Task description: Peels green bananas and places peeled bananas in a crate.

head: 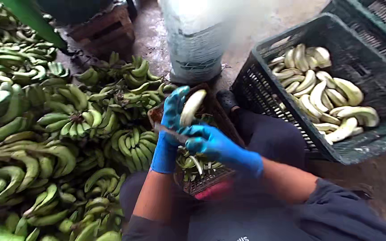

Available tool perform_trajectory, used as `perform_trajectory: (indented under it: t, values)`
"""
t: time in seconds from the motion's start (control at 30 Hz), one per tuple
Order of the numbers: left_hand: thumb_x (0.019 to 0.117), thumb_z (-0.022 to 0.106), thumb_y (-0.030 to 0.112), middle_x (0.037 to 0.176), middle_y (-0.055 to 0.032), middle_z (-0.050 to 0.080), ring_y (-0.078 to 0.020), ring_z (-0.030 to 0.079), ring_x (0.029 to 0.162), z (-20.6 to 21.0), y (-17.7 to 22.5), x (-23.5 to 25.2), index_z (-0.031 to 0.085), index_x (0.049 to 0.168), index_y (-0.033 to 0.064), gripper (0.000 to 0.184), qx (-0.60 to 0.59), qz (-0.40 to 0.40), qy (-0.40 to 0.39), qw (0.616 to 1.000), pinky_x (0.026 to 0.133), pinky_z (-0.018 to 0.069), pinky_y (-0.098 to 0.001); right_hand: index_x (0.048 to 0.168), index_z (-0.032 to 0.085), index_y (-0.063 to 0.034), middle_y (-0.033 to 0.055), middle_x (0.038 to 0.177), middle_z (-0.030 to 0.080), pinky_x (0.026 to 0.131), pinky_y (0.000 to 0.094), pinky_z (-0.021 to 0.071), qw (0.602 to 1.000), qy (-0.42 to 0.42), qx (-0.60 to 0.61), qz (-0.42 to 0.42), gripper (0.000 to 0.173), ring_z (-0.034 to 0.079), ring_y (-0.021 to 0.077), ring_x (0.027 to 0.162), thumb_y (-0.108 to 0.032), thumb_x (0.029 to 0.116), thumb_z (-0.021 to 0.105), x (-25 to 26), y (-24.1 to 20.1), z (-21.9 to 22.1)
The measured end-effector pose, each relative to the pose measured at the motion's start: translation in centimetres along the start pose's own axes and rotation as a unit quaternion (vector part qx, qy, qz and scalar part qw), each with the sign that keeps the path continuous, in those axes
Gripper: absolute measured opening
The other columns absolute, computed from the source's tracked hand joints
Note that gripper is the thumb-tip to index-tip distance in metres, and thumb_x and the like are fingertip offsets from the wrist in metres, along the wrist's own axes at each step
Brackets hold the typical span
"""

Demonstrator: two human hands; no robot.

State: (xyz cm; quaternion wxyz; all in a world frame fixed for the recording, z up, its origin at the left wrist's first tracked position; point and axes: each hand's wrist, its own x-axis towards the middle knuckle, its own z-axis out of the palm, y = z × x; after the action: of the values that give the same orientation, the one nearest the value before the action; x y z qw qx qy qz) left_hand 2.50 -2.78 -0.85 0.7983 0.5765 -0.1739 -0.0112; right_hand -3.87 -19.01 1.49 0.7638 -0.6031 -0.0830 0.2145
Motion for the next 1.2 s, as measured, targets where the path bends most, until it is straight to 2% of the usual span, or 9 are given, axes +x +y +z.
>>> perform_trajectory:
  t: [0.17, 0.37, 0.5, 0.63, 0.73, 0.87, 1.03, 1.1, 1.2]
  values:
    - [0.104, 0.044, 0.046, 0.102, -0.005, 0.069, -0.0141, 0.066, 0.088, 1.5, -8.9, 0.5, 0.06, 0.13, 0.0065, 0.05, 0.108, -0.272, -0.122, 0.948, 0.076, 0.0573, -0.0349, 0.131, 0.062, -0.005, 0.003, 0.096, 0.068, 0.068, 0.0241, 0.0537, 0.977, 0.177, 0.121, 0.008, 0.029, 0.06, 0.0077, 0.071, -0.016, 0.106, 0.052, -5.1, -5.5, -5.9]
    - [0.0891, 0.073, 0.033, 0.157, -0.0219, 0.041, -0.0464, 0.043, 0.14, 4.8, -21.9, -8.8, 0.025, 0.162, 0.0154, 0.089, 0.63, -0.426, -0.343, 0.552, 0.106, 0.0374, -0.0707, 0.131, 0.061, -0.0181, -0.0017, 0.088, 0.068, 0.06, 0.0231, 0.0561, 0.811, 0.526, 0.136, -0.217, 0.042, 0.063, 0.0068, 0.066, -0.039, 0.1111, 0.031, -11.1, -2.3, -20.7]
    - [0.0801, 0.079, 0.025, 0.15, -0.0175, 0.05, -0.0467, 0.05, 0.132, 4.4, -23.1, -10.4, 0.022, 0.163, 0.026, 0.101, 0.716, -0.377, -0.345, 0.474, 0.097, 0.0454, -0.0695, 0.13, 0.061, -0.0166, -0.0034, 0.078, 0.064, 0.057, 0.0229, 0.0527, 0.765, 0.623, 0.098, -0.132, 0.039, 0.059, 0.0063, 0.06, -0.04, 0.1108, 0.036, -14.8, 1.0, -27.7]
    - [0.0875, 0.074, 0.031, 0.145, -0.0185, 0.054, -0.0438, 0.054, 0.13, 2.2, -20.6, -7.2, 0.035, 0.159, 0.0326, 0.081, 0.664, -0.391, -0.377, 0.513, 0.099, 0.0471, -0.067, 0.131, 0.061, -0.016, -0.0038, 0.082, 0.063, 0.062, 0.0248, 0.0515, 0.749, 0.654, 0.017, -0.105, 0.042, 0.058, 0.0061, 0.065, -0.045, 0.1098, 0.038, -16.7, 1.1, -35.5]
    - [0.0874, 0.076, 0.02, 0.122, -0.0165, 0.069, -0.0334, 0.066, 0.113, 0.7, -18.2, -5.6, 0.066, 0.131, 0.0145, 0.045, 0.54, -0.389, -0.276, 0.693, 0.098, 0.053, -0.0573, 0.129, 0.063, -0.0159, -0.0013, 0.084, 0.065, 0.06, 0.0269, 0.0517, 0.712, 0.694, 0.047, -0.092, 0.043, 0.06, 0.009, 0.066, -0.046, 0.1087, 0.041, -17.7, 2.0, -40.9]
    - [0.0882, 0.067, 0.01, 0.108, -0.014, 0.071, -0.0241, 0.07, 0.093, 0.6, -14.5, -3.4, 0.061, 0.132, 0.0064, 0.045, 0.383, -0.386, -0.128, 0.829, 0.084, 0.0581, -0.0469, 0.142, 0.054, -0.013, 0.0113, 0.128, 0.061, 0.083, 0.0433, 0.0538, 0.644, 0.755, 0.121, -0.013, 0.055, 0.062, 0.0229, 0.101, -0.053, 0.1049, 0.047, -18.6, 6.6, -42.5]
    - [0.0921, 0.073, 0.03, 0.157, -0.027, 0.035, -0.0433, 0.038, 0.143, 1.7, -15.6, -5.4, 0.047, 0.151, 0.0057, 0.069, 0.474, -0.389, -0.234, 0.755, 0.113, 0.0384, -0.0593, 0.142, 0.053, -0.0132, 0.0125, 0.133, 0.06, 0.088, 0.0472, 0.0543, 0.616, 0.773, 0.147, -0.033, 0.058, 0.062, 0.0258, 0.108, -0.057, 0.1043, 0.046, -17.2, 8.0, -40.7]
    - [0.0848, 0.081, 0.029, 0.166, -0.0268, 0.015, -0.0501, 0.033, 0.145, 3.0, -17.3, -6.7, 0.032, 0.16, 0.0124, 0.091, 0.579, -0.366, -0.243, 0.687, 0.108, 0.0407, -0.0654, 0.142, 0.053, -0.0105, 0.0119, 0.124, 0.061, 0.084, 0.0426, 0.0554, 0.628, 0.759, 0.15, -0.08, 0.055, 0.063, 0.0222, 0.099, -0.051, 0.1058, 0.047, -16.7, 7.1, -40.6]
    - [0.0866, 0.077, 0.018, 0.166, -0.0261, 0.017, -0.0481, 0.04, 0.142, 4.2, -19.1, -8.1, 0.024, 0.162, 0.0132, 0.092, 0.557, -0.34, -0.223, 0.724, 0.107, 0.0445, -0.0638, 0.141, 0.052, -0.0104, 0.0069, 0.11, 0.062, 0.072, 0.0336, 0.0544, 0.672, 0.706, 0.18, -0.134, 0.051, 0.062, 0.0156, 0.082, -0.048, 0.1095, 0.038, -15.2, 4.4, -40.5]
